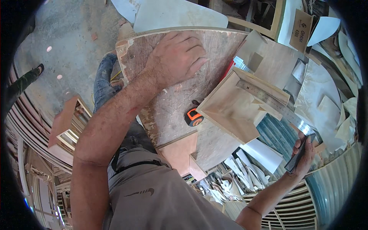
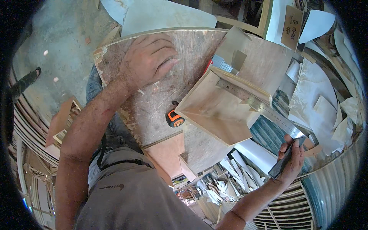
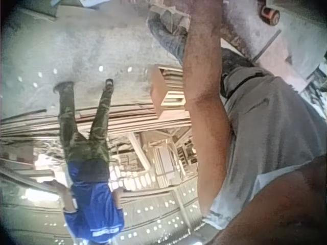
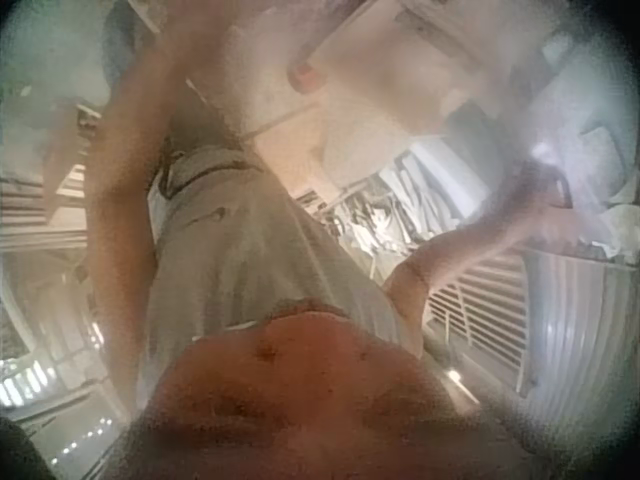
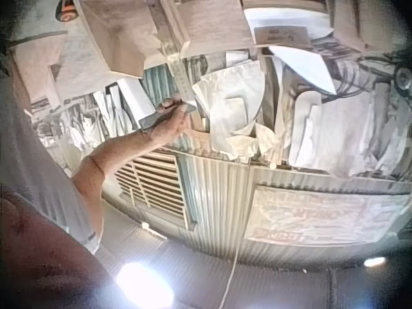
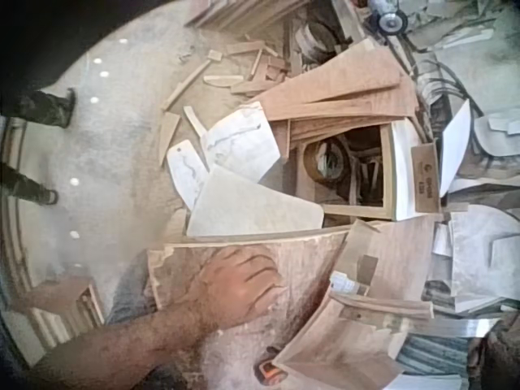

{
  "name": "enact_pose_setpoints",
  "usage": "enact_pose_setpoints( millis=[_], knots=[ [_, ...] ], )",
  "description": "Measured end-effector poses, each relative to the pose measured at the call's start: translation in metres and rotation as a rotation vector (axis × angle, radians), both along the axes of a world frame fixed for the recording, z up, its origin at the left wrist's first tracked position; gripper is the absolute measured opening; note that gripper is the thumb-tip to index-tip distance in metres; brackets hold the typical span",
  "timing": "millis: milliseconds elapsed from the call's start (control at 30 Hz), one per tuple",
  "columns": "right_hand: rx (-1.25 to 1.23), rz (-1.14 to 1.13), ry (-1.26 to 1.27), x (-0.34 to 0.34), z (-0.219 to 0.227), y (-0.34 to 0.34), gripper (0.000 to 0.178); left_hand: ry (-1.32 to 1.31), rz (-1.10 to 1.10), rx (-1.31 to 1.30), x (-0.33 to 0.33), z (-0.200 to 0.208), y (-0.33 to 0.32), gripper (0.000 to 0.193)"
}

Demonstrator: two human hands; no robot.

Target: The person selects thin wooden strips from a pile and feeds them through a table saw to cut them to length. They handle the wood pieces by hand, guiding them along the saw's metal fence. The person also uses a tape measure to check dimensions on a workbench before returning to the saw.

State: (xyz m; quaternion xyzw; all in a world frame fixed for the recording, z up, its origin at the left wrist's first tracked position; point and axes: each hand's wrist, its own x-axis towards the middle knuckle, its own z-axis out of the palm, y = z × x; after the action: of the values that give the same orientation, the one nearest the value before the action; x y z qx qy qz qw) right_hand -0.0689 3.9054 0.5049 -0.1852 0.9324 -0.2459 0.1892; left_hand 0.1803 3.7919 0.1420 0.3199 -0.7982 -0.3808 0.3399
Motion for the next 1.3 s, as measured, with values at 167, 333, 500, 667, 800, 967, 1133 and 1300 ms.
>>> enact_pose_setpoints(
  millis=[167, 333, 500, 667, 800, 967, 1133, 1300],
  knots=[
    [-0.072, -0.070, 0.121, 0.000, -0.011, 0.004, 0.025, 0.001, 0.002, -0.008, -0.002, 0.002, 0.002, 0.018],
    [-0.005, 0.003, 0.000, -0.003, 0.002, 0.005, 0.026, 0.006, 0.007, -0.003, -0.001, 0.001, 0.001, 0.017],
    [-0.015, 0.073, -0.003, -0.012, 0.003, 0.023, 0.028, -0.001, -0.001, 0.005, 0.000, 0.002, 0.000, 0.017],
    [-0.011, 0.100, 0.024, -0.014, 0.002, 0.034, 0.027, 0.006, -0.004, 0.008, -0.001, -0.001, 0.000, 0.017],
    [-0.056, 0.078, 0.039, -0.007, -0.006, 0.033, 0.027, 0.008, -0.007, 0.011, -0.001, 0.002, -0.001, 0.016],
    [-0.013, 0.088, 0.008, -0.012, 0.000, 0.037, 0.028, 0.005, -0.013, 0.023, 0.001, 0.001, -0.001, 0.017],
    [-0.007, 0.083, 0.052, -0.017, -0.001, 0.032, 0.029, 0.010, -0.020, 0.041, 0.001, 0.002, -0.001, 0.018],
    [0.081, 0.099, -0.032, -0.022, 0.009, 0.022, 0.026, 0.010, -0.031, 0.059, 0.002, 0.001, -0.001, 0.020]
  ],
)
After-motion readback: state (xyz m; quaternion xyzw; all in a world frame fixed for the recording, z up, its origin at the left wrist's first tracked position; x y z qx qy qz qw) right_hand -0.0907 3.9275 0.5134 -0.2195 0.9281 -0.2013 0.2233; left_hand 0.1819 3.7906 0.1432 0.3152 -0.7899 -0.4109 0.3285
